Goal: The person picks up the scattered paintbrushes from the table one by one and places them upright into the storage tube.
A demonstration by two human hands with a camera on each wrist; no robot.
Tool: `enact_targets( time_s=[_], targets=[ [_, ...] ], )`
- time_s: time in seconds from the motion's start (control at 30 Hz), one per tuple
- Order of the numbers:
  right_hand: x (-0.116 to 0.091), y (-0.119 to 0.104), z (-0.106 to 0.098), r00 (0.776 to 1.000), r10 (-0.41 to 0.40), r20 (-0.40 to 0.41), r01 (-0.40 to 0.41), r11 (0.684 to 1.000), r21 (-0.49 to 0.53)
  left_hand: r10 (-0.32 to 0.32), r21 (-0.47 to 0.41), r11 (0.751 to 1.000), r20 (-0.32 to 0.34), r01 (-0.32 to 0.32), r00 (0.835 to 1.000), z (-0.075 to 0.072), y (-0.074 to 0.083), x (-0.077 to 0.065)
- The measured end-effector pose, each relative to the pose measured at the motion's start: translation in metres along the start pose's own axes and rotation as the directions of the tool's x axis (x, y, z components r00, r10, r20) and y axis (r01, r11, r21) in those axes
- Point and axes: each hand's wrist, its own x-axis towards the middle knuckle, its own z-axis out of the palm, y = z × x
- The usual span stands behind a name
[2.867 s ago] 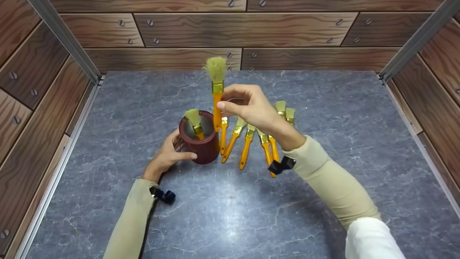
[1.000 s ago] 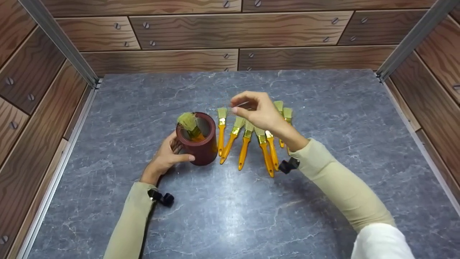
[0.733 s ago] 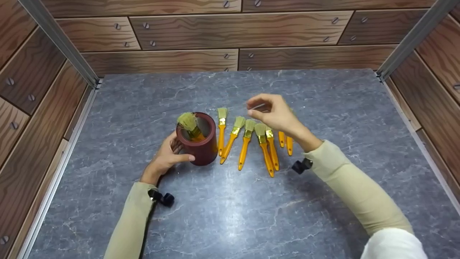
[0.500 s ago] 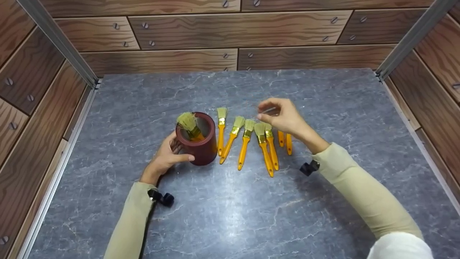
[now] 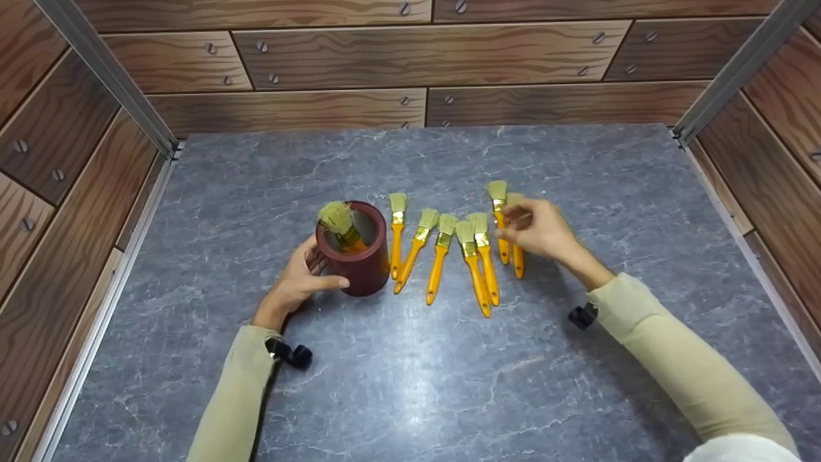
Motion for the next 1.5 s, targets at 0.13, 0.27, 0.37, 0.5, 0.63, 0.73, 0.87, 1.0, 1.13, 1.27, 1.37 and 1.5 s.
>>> enact_targets(
  time_s=[0.13,0.27,0.37,0.5,0.63,0.73,0.87,1.0,1.13,1.27,1.37,1.5],
  targets=[
    [-0.005,0.017,-0.004,1.0,0.009,-0.028,-0.01,1.0,-0.027,0.009,-0.007,1.0,-0.002,-0.009,1.0,0.001,-0.001,0.0],
    [-0.008,0.027,-0.005,0.998,0.009,-0.055,-0.011,0.999,-0.032,0.009,-0.011,1.0,-0.004,-0.009,1.0,0.001,-0.002,0.0],
    [-0.009,0.032,-0.006,0.998,0.026,-0.051,-0.028,0.999,-0.041,0.007,-0.013,1.0,-0.001,-0.007,1.0,0.001,-0.002,0.0],
    [-0.01,0.035,-0.006,0.998,0.043,-0.041,-0.045,0.998,-0.053,0.0,-0.013,1.0,0.002,0.0,1.0,0.002,-0.002,0.0],
    [-0.01,0.037,-0.005,0.997,0.069,-0.031,-0.07,0.997,-0.039,-0.018,-0.013,1.0,-0.005,0.018,1.0,0.002,-0.001,-0.001],
    [-0.009,0.037,-0.004,0.995,0.097,-0.036,-0.098,0.995,-0.026,-0.019,-0.012,1.0,-0.006,0.019,1.0,0.002,-0.001,-0.001],
    [-0.008,0.037,-0.003,0.99,0.128,-0.052,-0.129,0.991,-0.018,-0.001,-0.007,1.0,0.002,0.001,1.0,0.001,-0.001,0.001],
    [-0.008,0.037,-0.003,0.986,0.155,-0.059,-0.156,0.988,-0.007,0.017,-0.003,1.0,0.01,-0.017,1.0,0.0,-0.001,0.001],
    [-0.009,0.039,-0.002,0.981,0.189,-0.054,-0.188,0.982,0.02,0.021,-0.005,1.0,0.013,-0.02,1.0,0.0,-0.002,0.001],
    [-0.01,0.041,-0.001,0.975,0.217,-0.038,-0.214,0.975,0.056,0.019,0.0,1.0,0.012,-0.019,1.0,-0.001,-0.002,0.0],
    [-0.011,0.042,-0.001,0.973,0.228,-0.032,-0.225,0.971,0.079,0.022,0.007,1.0,0.014,-0.022,1.0,-0.001,-0.001,0.0],
    [-0.011,0.044,-0.002,0.971,0.238,-0.034,-0.233,0.966,0.112,0.016,0.01,1.0,0.015,-0.016,1.0,0.0,-0.001,0.001]
  ],
)
